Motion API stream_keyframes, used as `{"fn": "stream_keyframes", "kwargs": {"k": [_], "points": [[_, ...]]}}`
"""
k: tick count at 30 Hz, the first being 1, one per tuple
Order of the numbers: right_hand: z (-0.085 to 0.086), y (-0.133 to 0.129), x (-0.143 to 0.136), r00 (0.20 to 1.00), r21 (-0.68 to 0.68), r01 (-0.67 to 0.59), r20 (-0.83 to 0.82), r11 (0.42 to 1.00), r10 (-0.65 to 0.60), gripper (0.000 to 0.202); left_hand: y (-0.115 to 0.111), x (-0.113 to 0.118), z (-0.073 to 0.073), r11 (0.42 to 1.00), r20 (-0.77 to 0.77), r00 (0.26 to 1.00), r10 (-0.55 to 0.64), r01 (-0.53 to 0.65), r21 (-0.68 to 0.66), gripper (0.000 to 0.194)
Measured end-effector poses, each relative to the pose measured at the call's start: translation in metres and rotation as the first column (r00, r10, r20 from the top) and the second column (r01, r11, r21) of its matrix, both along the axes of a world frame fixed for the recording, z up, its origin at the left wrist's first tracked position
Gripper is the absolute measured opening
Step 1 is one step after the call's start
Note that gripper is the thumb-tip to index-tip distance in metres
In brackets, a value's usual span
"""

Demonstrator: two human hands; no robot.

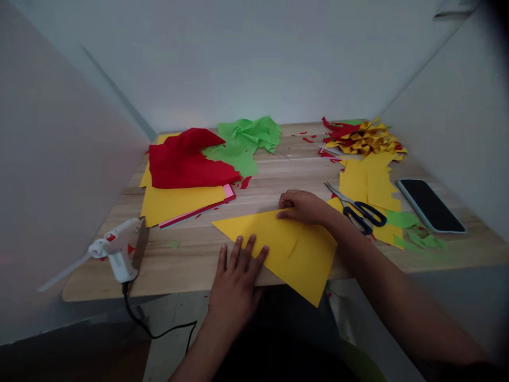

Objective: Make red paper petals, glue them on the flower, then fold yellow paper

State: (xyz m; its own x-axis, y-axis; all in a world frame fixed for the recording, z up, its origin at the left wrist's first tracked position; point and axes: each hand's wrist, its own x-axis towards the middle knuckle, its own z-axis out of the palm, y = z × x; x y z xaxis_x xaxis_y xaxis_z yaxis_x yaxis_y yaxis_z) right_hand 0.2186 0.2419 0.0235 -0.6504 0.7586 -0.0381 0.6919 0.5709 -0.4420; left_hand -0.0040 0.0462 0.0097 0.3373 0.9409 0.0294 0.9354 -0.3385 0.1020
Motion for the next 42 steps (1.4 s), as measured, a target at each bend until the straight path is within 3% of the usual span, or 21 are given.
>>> {"fn": "stream_keyframes", "kwargs": {"k": [9, 12, 17, 23, 25, 29, 31, 33, 35, 37, 40, 42], "points": [[0.007, 0.001, 0.010, 1.000, -0.178, -0.025, -0.015, 0.984, 0.023, 0.024, -0.001, 0.000, -0.002, 1.000, -0.009, 1.000, 0.002, -0.002, 0.014, 0.081], [0.006, 0.002, 0.012, 0.996, -0.155, -0.080, -0.038, 0.985, 0.075, 0.020, 0.000, 0.001, -0.003, 1.000, -0.003, 1.000, 0.004, -0.004, 0.022, 0.080], [-0.002, 0.003, 0.014, 0.996, -0.132, -0.048, -0.077, 0.990, 0.038, 0.011, 0.000, 0.002, -0.004, 1.000, -0.012, 1.000, -0.007, 0.007, 0.021, 0.085], [0.000, 0.006, 0.012, 0.985, -0.083, -0.163, -0.067, 0.983, 0.158, 0.010, 0.000, -0.001, -0.005, 0.996, -0.024, 0.996, -0.084, 0.085, 0.028, 0.084], [0.004, 0.002, 0.008, 0.995, -0.010, -0.104, -0.004, 0.995, 0.104, 0.011, 0.003, 0.001, -0.003, 0.993, -0.023, 0.993, -0.114, 0.115, 0.029, 0.084], [0.018, -0.041, 0.002, 0.995, 0.303, 0.097, 0.004, 0.948, -0.104, 0.025, 0.005, 0.007, 0.001, 0.994, 0.030, 0.995, -0.091, 0.090, 0.056, 0.077], [0.027, -0.077, 0.006, 0.995, 0.249, 0.008, -0.094, 0.968, 0.016, 0.032, 0.001, 0.008, 0.000, 0.991, 0.124, 0.987, -0.106, 0.094, 0.100, 0.058], [0.036, -0.114, 0.018, 0.978, 0.111, -0.130, -0.149, 0.985, 0.146, 0.039, -0.003, 0.007, 0.001, 0.977, 0.255, 0.952, -0.167, 0.125, 0.173, 0.033], [0.042, -0.141, 0.041, 0.965, -0.033, -0.178, -0.201, 0.984, 0.167, 0.048, -0.003, 0.003, 0.008, 0.957, 0.381, 0.892, -0.245, 0.158, 0.245, 0.021], [0.044, -0.154, 0.070, 0.944, -0.148, -0.163, -0.312, 0.975, 0.110, 0.056, 0.006, -0.002, 0.027, 0.947, 0.471, 0.835, -0.283, 0.166, 0.275, 0.018], [0.041, -0.153, 0.109, 0.775, -0.159, 0.016, -0.622, 0.987, -0.113, 0.072, 0.029, -0.007, 0.074, 0.970, 0.564, 0.798, -0.214, 0.106, 0.219, 0.012], [0.042, -0.147, 0.117, 0.656, -0.174, 0.174, -0.714, 0.969, -0.246, 0.074, 0.045, -0.008, 0.107, 0.990, 0.606, 0.785, -0.129, 0.070, 0.121, 0.018]]}}
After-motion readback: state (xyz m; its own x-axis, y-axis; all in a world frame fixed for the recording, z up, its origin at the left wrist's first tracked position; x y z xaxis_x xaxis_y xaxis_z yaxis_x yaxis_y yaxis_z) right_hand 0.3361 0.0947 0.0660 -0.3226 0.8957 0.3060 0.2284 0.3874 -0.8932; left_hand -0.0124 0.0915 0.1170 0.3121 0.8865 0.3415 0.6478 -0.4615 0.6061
